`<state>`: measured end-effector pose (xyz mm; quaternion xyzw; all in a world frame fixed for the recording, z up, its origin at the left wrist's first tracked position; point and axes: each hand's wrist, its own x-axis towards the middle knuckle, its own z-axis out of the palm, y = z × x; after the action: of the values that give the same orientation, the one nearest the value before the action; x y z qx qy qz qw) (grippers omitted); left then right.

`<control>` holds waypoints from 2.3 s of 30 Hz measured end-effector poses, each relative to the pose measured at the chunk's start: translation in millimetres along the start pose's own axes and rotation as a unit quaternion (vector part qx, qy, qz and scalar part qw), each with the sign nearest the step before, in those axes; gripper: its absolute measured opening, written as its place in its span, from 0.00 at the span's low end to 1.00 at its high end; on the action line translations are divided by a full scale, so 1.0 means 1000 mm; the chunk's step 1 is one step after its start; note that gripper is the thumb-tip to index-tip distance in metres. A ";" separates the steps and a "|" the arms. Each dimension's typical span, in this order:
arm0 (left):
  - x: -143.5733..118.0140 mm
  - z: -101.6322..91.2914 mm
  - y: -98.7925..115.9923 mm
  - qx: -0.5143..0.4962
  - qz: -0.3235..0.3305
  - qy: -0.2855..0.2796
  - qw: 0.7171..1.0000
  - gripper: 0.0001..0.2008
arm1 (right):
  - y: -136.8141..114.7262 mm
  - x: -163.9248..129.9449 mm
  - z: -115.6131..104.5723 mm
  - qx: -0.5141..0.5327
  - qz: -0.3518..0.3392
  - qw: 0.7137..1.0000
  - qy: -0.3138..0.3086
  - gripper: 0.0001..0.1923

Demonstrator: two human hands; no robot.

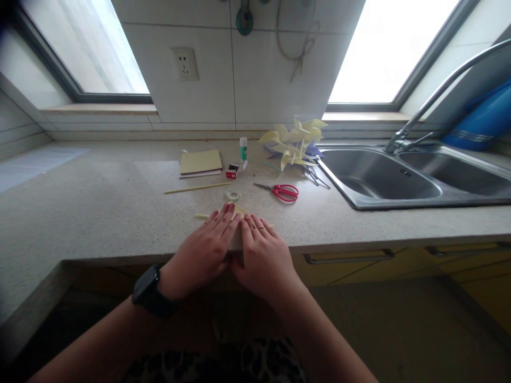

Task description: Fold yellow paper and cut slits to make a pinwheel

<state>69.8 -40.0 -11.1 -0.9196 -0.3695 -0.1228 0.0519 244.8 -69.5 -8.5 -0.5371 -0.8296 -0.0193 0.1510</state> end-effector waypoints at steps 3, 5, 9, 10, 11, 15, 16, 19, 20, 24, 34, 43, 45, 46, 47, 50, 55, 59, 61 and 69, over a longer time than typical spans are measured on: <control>-0.003 0.001 0.006 0.008 -0.010 0.002 1.000 0.36 | 0.002 0.001 -0.001 0.004 -0.003 1.000 -0.003 0.41; -0.002 0.001 0.007 0.009 -0.013 -0.003 1.000 0.36 | 0.002 0.001 -0.001 0.005 -0.003 1.000 -0.004 0.41; 0.004 0.001 0.002 0.010 -0.006 -0.012 1.000 0.37 | 0.004 0.005 -0.003 0.002 -0.001 1.000 -0.023 0.43; 0.006 0.002 0.001 0.010 -0.004 -0.015 1.000 0.38 | 0.005 0.006 -0.003 0.002 -0.002 1.000 -0.029 0.44; 0.007 0.002 0.000 0.010 -0.003 -0.018 1.000 0.39 | 0.005 0.007 -0.003 0.002 -0.004 0.999 -0.035 0.45; 0.011 0.003 -0.004 0.003 0.001 -0.031 1.000 0.43 | 0.010 0.012 -0.005 0.008 -0.010 0.999 -0.048 0.48; 0.013 0.003 -0.005 0.001 0.003 -0.034 0.999 0.44 | 0.012 0.013 -0.005 0.009 -0.011 0.999 -0.052 0.49; 0.017 0.002 -0.008 -0.008 0.006 -0.042 0.999 0.46 | 0.017 0.016 -0.005 0.010 -0.019 0.998 -0.066 0.51; 0.018 0.001 -0.009 -0.012 0.005 -0.045 0.999 0.46 | 0.019 0.018 -0.005 0.011 -0.023 0.997 -0.070 0.52; 0.022 0.001 -0.013 -0.025 0.005 -0.059 0.998 0.50 | 0.027 0.022 -0.004 0.020 -0.039 0.996 -0.076 0.54; 0.031 -0.004 -0.017 -0.029 0.002 -0.107 0.994 0.57 | 0.038 0.032 -0.004 0.036 -0.045 0.994 -0.088 0.58; 0.011 0.000 0.005 -0.010 -0.046 0.004 0.999 0.42 | 0.033 0.031 -0.012 0.042 -0.037 0.993 -0.106 0.54; 0.011 0.001 0.005 -0.007 -0.041 0.008 0.999 0.41 | 0.031 0.033 -0.013 0.036 -0.030 0.992 -0.117 0.55; 0.012 0.002 0.004 -0.007 -0.036 0.009 0.999 0.41 | 0.031 0.034 -0.013 0.034 -0.028 0.992 -0.122 0.55; 0.013 0.003 0.003 -0.007 -0.033 0.011 0.999 0.41 | 0.031 0.034 -0.013 0.031 -0.027 0.991 -0.127 0.56; 0.017 0.004 0.001 -0.006 -0.024 0.016 1.000 0.40 | 0.033 0.034 -0.010 0.031 -0.029 0.992 -0.122 0.58; 0.023 0.003 -0.002 -0.026 -0.025 0.011 0.999 0.43 | 0.038 0.024 -0.006 0.048 -0.055 0.996 -0.050 0.55; 0.023 0.001 -0.003 -0.028 -0.017 0.012 0.999 0.44 | 0.038 0.014 -0.011 0.059 -0.038 0.998 -0.007 0.43; 0.021 0.000 -0.003 -0.025 -0.014 0.017 0.999 0.43 | 0.037 0.012 -0.015 0.061 -0.031 0.998 0.002 0.36; 0.017 -0.001 -0.003 -0.028 -0.010 0.026 0.999 0.42 | 0.040 0.011 -0.019 0.062 -0.053 0.997 0.002 0.32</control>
<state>79.5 -26.6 -5.7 -0.9135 -0.3737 -0.1572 0.0347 280.8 -47.1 7.0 -0.4824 -0.8561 0.0231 0.1841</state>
